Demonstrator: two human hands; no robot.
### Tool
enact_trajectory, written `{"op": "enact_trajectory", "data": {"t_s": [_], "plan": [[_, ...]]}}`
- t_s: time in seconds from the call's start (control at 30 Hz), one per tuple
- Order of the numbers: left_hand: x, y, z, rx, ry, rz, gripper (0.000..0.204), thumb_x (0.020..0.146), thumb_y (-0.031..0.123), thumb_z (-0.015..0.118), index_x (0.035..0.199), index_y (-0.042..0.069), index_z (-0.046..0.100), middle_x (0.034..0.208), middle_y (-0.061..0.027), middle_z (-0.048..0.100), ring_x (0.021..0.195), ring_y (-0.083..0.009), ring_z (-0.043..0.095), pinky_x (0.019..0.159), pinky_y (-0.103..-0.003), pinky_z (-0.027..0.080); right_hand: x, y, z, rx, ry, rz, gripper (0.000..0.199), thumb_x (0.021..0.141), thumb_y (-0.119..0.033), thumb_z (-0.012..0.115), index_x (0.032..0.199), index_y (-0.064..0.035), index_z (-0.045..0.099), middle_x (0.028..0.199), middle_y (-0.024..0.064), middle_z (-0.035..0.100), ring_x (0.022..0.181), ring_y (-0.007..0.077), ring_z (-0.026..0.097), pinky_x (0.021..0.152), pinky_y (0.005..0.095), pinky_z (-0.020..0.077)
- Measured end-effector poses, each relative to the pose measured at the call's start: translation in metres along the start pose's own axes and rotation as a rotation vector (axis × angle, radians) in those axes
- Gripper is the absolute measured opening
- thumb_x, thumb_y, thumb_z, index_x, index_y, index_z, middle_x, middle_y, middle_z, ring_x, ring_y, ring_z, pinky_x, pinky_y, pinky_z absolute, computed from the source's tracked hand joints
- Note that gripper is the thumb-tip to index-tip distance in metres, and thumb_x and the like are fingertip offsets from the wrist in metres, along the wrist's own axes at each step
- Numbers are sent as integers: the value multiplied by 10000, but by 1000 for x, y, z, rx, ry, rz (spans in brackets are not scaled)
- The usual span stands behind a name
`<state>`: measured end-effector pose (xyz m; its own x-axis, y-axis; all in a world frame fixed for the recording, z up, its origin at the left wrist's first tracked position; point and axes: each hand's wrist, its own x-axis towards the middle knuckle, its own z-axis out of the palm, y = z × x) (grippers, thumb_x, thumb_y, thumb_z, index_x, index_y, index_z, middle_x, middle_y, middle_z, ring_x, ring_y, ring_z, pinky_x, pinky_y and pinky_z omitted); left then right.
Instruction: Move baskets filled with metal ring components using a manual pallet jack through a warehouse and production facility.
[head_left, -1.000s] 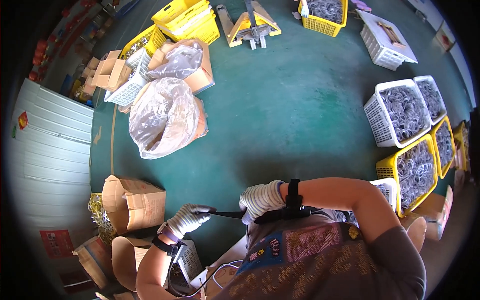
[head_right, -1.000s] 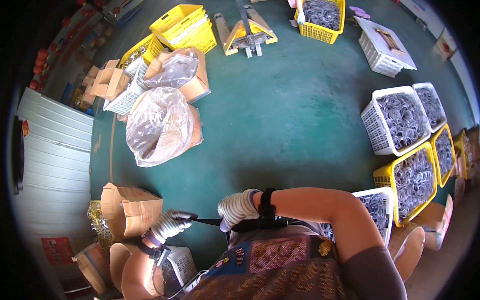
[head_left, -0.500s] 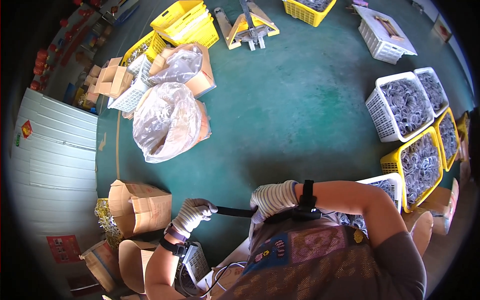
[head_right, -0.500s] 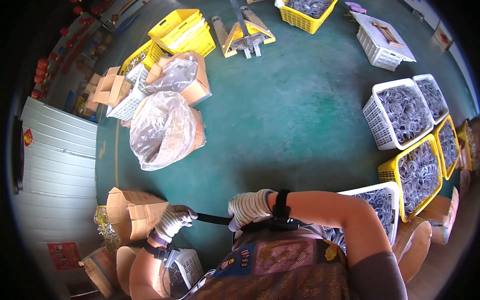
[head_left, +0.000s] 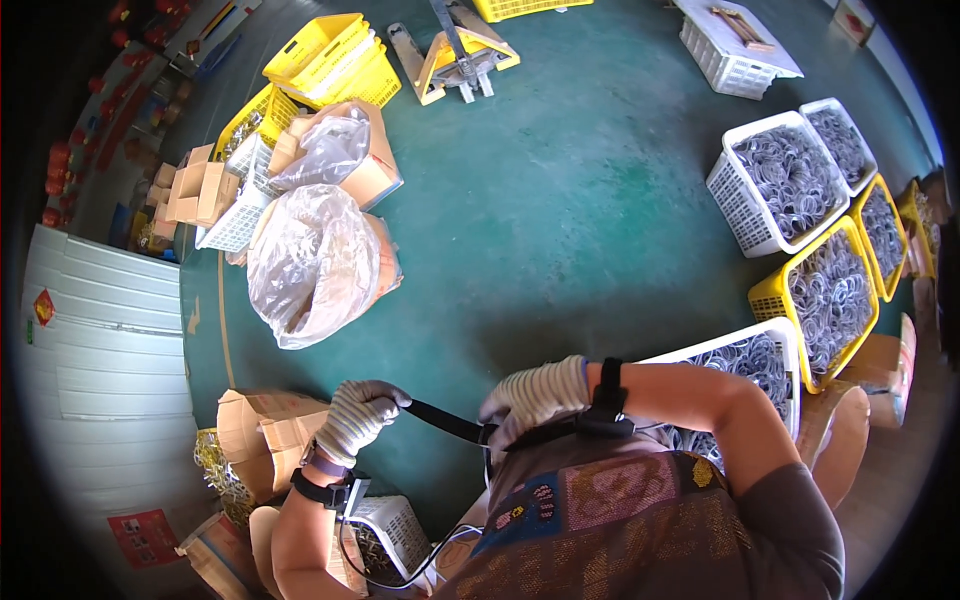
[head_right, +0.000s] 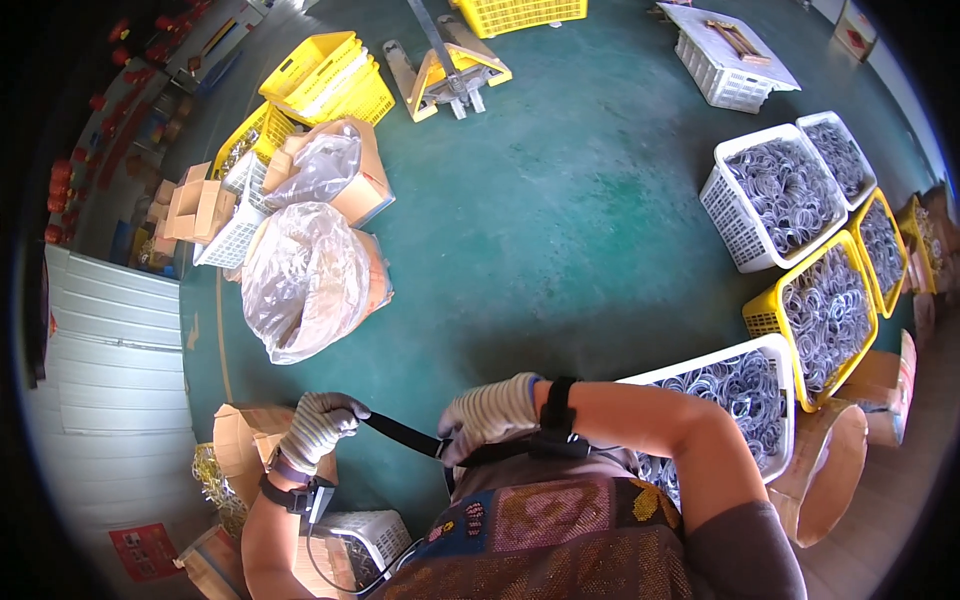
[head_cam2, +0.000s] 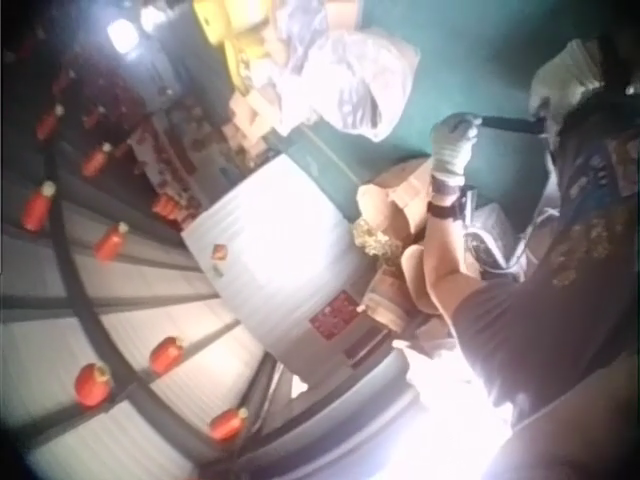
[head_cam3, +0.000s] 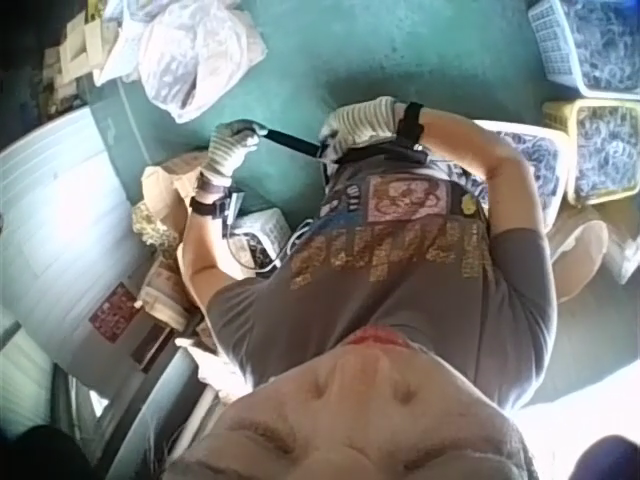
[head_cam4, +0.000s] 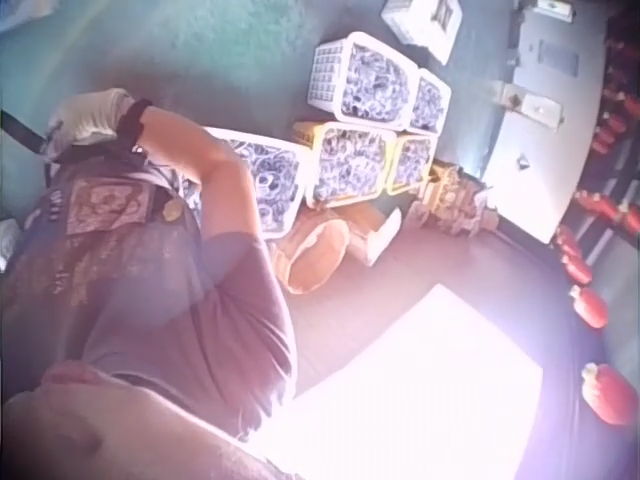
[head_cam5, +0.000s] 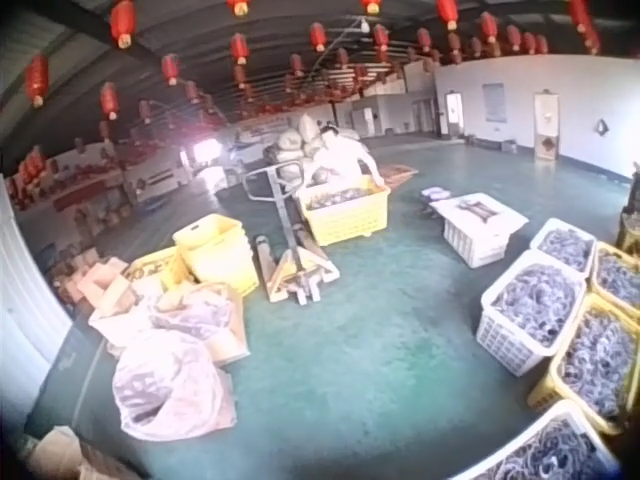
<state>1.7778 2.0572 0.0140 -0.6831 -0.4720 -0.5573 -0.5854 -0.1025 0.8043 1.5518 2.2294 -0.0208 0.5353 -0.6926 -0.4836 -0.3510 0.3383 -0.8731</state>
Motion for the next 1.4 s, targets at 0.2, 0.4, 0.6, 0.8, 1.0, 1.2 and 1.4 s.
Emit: {"op": "enact_trajectory", "data": {"t_s": [0.2, 0.4, 0.6, 0.8, 1.0, 1.2, 1.4], "plan": [[5, 26, -9, 151, -222, -332, 131, 762, 75, 606, 821, -18, 676, 694, -63, 638, 587, -101, 565, 561, -224, 476, -14, -16, -10, -229, -44, 94, 572, 730, -608, 572, 1153, -223, 580, 1078, 26, 632, 1014, 244, 587, 870, 356, 431], [0, 9, -7, 290, -707, -453, 189, 793, 147, 631, 930, 22, 668, 825, -56, 656, 736, -123, 593, 652, -259, 498, -24, 20, -25, -68, -175, 21, 436, 787, -513, 584, 1113, -227, 618, 1090, 4, 629, 1022, 171, 578, 856, 289, 422], [36, 28, -13, 570, -817, -632, 264, 816, 280, 615, 977, 78, 670, 889, -49, 659, 790, -156, 601, 745, -301, 493, -77, 123, -57, 158, 239, -75, 489, 849, -386, 590, 1197, -47, 535, 1134, 136, 585, 1075, 242, 525, 945, 330, 386], [140, -49, -78, 994, -869, 326, 493, 849, 507, 510, 1150, 122, 579, 1176, -104, 556, 1133, -291, 474, 973, -372, 366, -185, 220, -37, 693, 798, 306, 346, 867, -193, 614, 1149, -1, 563, 1009, 90, 636, 904, 131, 593, 795, 256, 480], [280, 49, 0, 300, -888, 113, 588, 798, 238, 688, 1284, 25, 435, 1120, -56, 577, 977, -149, 522, 843, -294, 445, -132, 273, 1, 1097, 1110, 308, 331, 864, -194, 604, 1128, -2, 551, 972, 78, 640, 863, 144, 604, 797, 276, 498], [415, 134, -32, 384, -894, -21, 437, 840, 199, 642, 1222, 27, 518, 943, -26, 613, 784, -97, 559, 722, -228, 462, -52, 304, -8, 227, 1297, 230, 258, 862, -111, 511, 1098, -22, 562, 1065, 61, 609, 977, 180, 576, 847, 295, 460], [560, 190, 14, 536, -777, 300, 336, 851, 140, 597, 1175, 61, 560, 912, -42, 628, 793, -122, 574, 736, -254, 479, -32, 272, -10, 1447, 1643, 646, 212, 814, -220, 595, 936, -54, 644, 771, 5, 632, 682, 153, 596, 603, 292, 483]]}}
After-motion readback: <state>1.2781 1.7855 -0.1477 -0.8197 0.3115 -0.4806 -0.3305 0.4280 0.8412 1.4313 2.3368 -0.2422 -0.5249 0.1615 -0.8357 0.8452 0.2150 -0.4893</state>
